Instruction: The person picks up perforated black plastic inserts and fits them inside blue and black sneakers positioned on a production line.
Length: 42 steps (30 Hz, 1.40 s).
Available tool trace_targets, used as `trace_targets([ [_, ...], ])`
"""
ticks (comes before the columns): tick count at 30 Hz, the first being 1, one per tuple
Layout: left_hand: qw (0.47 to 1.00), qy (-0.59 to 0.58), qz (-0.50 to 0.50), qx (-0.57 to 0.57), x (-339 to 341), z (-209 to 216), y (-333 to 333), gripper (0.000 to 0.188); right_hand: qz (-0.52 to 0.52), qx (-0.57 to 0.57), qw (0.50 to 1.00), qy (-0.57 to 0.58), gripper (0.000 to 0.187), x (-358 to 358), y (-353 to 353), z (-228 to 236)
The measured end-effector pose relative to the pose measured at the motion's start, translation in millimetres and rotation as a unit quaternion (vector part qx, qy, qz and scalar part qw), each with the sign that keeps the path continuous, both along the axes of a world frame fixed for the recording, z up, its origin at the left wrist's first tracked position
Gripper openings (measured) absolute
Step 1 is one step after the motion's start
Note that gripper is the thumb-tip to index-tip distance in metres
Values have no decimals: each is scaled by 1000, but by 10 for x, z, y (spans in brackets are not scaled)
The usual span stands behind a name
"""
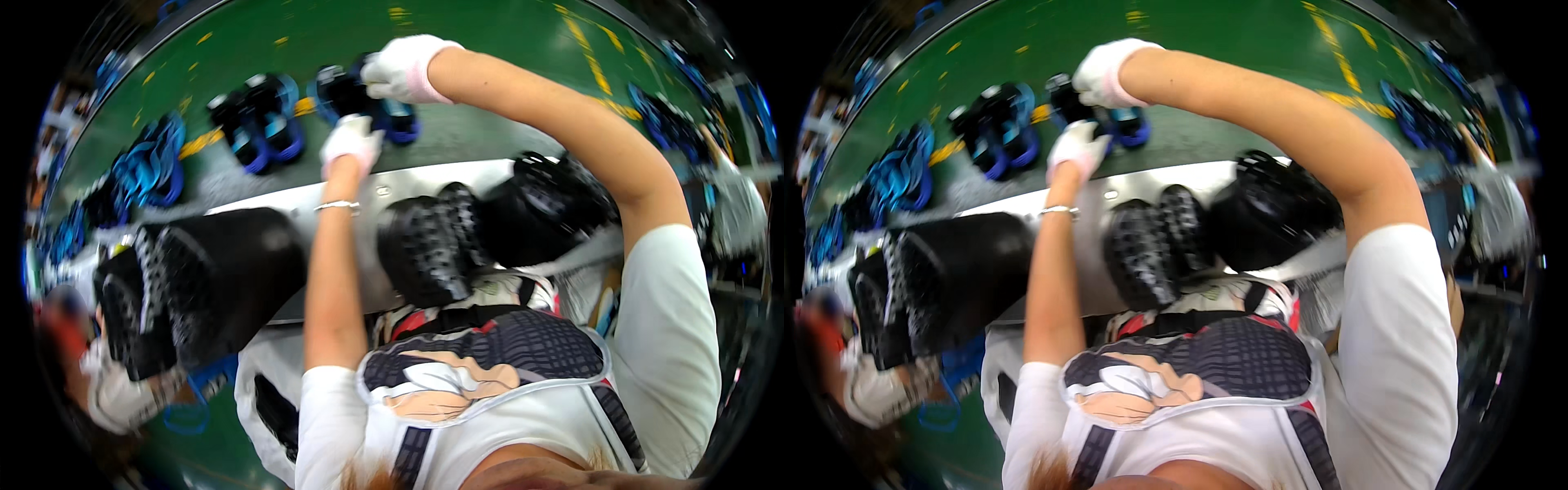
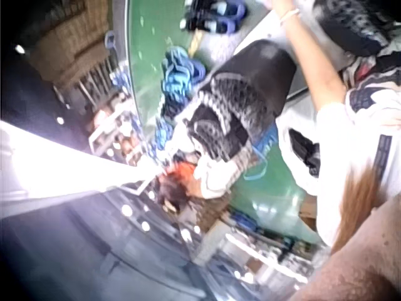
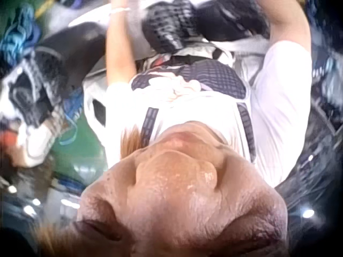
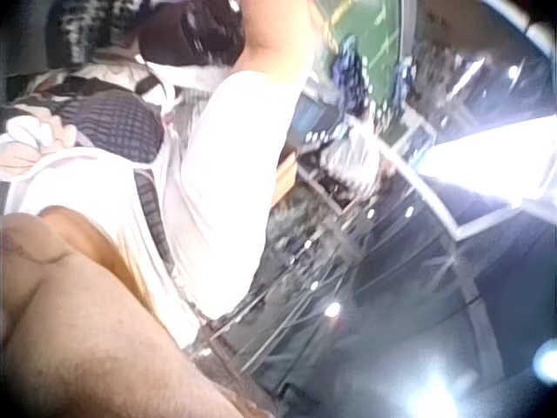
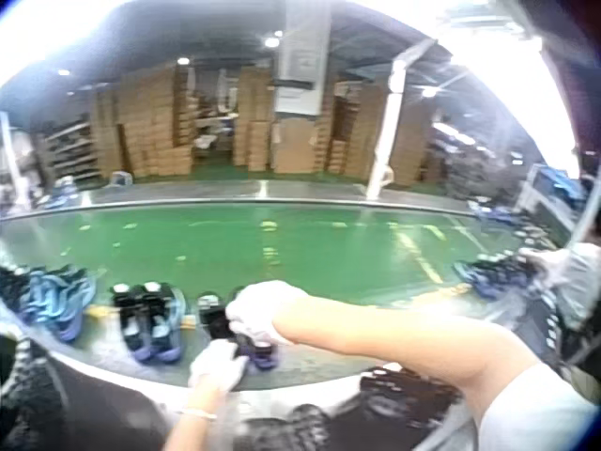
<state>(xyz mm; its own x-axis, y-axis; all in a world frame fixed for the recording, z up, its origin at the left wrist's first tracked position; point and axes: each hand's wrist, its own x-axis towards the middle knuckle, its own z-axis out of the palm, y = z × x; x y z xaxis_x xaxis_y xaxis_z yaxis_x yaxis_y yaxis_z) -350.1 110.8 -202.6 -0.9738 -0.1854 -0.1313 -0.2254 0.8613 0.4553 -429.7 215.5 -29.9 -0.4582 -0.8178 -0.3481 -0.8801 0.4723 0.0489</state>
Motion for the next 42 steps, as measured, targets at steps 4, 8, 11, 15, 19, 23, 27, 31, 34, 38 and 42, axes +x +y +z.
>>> trace_targets([
  [4,998,51,32,1,56,-171,-189,50,-111,-126,986,5,27,-10,1147,483],
  [8,1000,11,8,3,-73,-172,-434,54,-124,-151,970,144,20,-98,2869,566],
  [11,994,-5,34,-103,90,-28,-599,50,-455,-181,863,123,29,126,3808,288],
  [15,960,76,95,-253,237,155,-381,45,-467,-138,862,145,34,383,4900,-291],
  [19,957,224,-8,-187,272,509,-21,35,-540,-160,822,85,42,654,5498,-958],
  [23,980,171,-104,18,182,396,112,41,-531,-201,818,92,43,769,5652,-1203],
  [27,990,119,-63,43,36,158,155,49,-494,-178,846,92,46,751,5511,-1123],
  [31,987,140,-48,57,33,111,27,35,-477,-164,860,83,51,687,5447,-1055],
  [34,987,118,-55,96,106,194,51,37,-468,-119,872,84,64,598,5805,-1290],
  [38,987,94,-26,127,210,161,16,41,-447,-210,869,26,61,558,6137,-1477],
  [42,985,135,46,94,371,131,52,29,-464,-204,861,-46,66,431,6231,-1505],
])
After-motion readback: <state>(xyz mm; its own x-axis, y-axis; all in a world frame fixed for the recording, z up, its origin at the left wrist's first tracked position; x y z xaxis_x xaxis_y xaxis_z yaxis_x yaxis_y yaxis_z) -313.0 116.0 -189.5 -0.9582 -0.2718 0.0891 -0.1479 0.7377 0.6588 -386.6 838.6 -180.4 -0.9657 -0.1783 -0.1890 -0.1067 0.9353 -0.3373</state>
